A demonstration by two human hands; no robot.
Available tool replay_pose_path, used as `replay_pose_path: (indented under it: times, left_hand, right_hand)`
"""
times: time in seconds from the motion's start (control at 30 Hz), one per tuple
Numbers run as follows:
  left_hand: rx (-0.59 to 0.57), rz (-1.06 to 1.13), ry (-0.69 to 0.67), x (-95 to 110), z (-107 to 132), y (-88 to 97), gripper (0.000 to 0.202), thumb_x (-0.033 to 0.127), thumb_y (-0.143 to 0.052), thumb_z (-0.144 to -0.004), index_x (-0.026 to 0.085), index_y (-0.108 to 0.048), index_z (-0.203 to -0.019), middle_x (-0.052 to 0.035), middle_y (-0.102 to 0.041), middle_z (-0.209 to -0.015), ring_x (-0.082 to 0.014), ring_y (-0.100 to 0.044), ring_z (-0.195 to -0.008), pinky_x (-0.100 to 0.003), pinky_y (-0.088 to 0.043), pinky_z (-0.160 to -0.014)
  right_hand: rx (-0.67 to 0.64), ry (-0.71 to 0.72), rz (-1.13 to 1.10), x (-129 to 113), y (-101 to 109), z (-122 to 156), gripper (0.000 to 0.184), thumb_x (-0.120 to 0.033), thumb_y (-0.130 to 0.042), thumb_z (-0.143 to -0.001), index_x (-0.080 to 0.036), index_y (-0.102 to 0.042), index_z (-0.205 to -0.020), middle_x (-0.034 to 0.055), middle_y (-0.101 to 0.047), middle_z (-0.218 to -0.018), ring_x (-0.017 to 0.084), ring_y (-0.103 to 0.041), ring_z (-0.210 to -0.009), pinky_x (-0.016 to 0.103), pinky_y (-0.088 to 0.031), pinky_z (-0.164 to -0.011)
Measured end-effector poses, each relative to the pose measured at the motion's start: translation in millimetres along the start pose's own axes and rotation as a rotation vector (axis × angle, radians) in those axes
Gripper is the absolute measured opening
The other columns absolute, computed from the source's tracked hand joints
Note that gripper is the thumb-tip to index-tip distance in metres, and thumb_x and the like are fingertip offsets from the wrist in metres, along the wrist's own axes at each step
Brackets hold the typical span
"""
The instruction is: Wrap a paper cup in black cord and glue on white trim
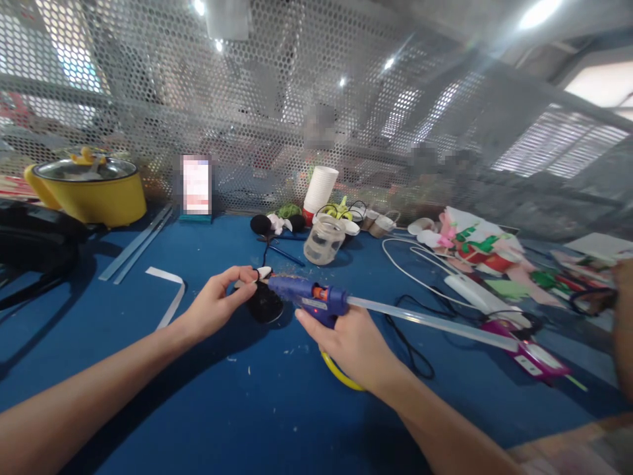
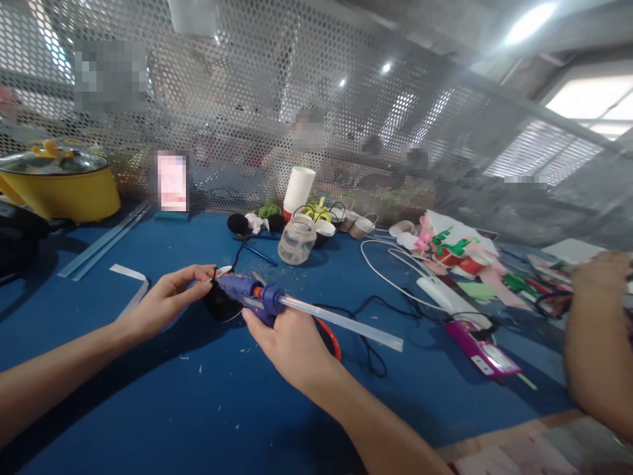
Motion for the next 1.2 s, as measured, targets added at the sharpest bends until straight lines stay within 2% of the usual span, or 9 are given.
replay_pose_path:
  times: [0.17, 0.3, 0.47, 0.77, 0.97, 1.2]
  left_hand:
    - [0.011, 0.009, -0.007, -0.6, -0.1, 0.6, 0.019, 0.035, -0.051, -0.076, 0.018, -0.048, -0.068, -0.0087, -0.058, -0.097, -0.0222, -0.047, -0.109, -0.039, -0.028, -0.098]
    - [0.004, 0.022, -0.012, -0.1, -0.4, 0.0, 0.019, 0.035, -0.051, -0.076, 0.018, -0.049, -0.069, -0.0087, -0.058, -0.096, -0.0219, -0.048, -0.106, -0.039, -0.030, -0.097]
    - [0.006, 0.027, -0.021, -0.4, -1.1, 0.5, 0.018, 0.034, -0.051, -0.075, 0.018, -0.049, -0.068, -0.0076, -0.058, -0.094, -0.0217, -0.048, -0.105, -0.038, -0.030, -0.096]
    - [-0.055, 0.077, 0.018, -1.0, -2.0, -0.8, 0.020, 0.036, -0.051, -0.076, 0.017, -0.049, -0.068, -0.0093, -0.060, -0.104, -0.0223, -0.048, -0.106, -0.036, -0.031, -0.093]
    - [-0.064, 0.113, 0.041, -4.1, -2.5, -0.6, 0.018, 0.034, -0.052, -0.076, 0.017, -0.049, -0.067, -0.0075, -0.061, -0.102, -0.0213, -0.049, -0.103, -0.035, -0.032, -0.089]
    - [-0.083, 0.133, 0.033, -3.6, -2.6, -1.6, 0.019, 0.034, -0.052, -0.076, 0.018, -0.049, -0.066, -0.0060, -0.060, -0.097, -0.0210, -0.050, -0.102, -0.037, -0.031, -0.092]
  right_hand:
    - [0.015, -0.061, -0.011, 5.4, 2.0, 0.1, 0.023, -0.040, -0.050, -0.074, -0.019, -0.056, -0.067, 0.0016, -0.058, -0.052, 0.018, -0.054, -0.046, 0.030, -0.045, -0.050]
    - [-0.016, -0.036, -0.013, 2.3, -0.7, 1.3, 0.024, -0.039, -0.050, -0.074, -0.020, -0.055, -0.062, 0.0017, -0.055, -0.049, 0.019, -0.055, -0.049, 0.030, -0.046, -0.052]
    - [-0.008, -0.069, -0.027, 4.2, 1.0, 0.7, 0.024, -0.039, -0.050, -0.075, -0.017, -0.058, -0.071, 0.0032, -0.060, -0.058, 0.017, -0.055, -0.049, 0.027, -0.043, -0.047]
    - [-0.032, -0.118, -0.107, 6.3, 0.8, 0.1, 0.022, -0.038, -0.051, -0.074, -0.017, -0.058, -0.070, -0.0046, -0.046, -0.039, 0.012, -0.044, -0.034, 0.023, -0.039, -0.039]
    - [-0.060, -0.190, -0.176, 9.0, 2.5, -3.2, 0.022, -0.036, -0.052, -0.073, -0.018, -0.051, -0.060, -0.0058, -0.043, -0.036, 0.010, -0.043, -0.032, 0.022, -0.039, -0.038]
    - [-0.086, -0.256, -0.202, 9.3, -0.5, 0.0, 0.020, -0.036, -0.053, -0.070, -0.019, -0.050, -0.061, -0.0063, -0.042, -0.037, 0.010, -0.042, -0.032, 0.021, -0.037, -0.036]
Point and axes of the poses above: each hand's wrist, its own z-axis away from the middle knuckle, its own y-axis out of the back of the hand, x = y × z, the point moved 8 cm from there along -z, towards the middle knuckle
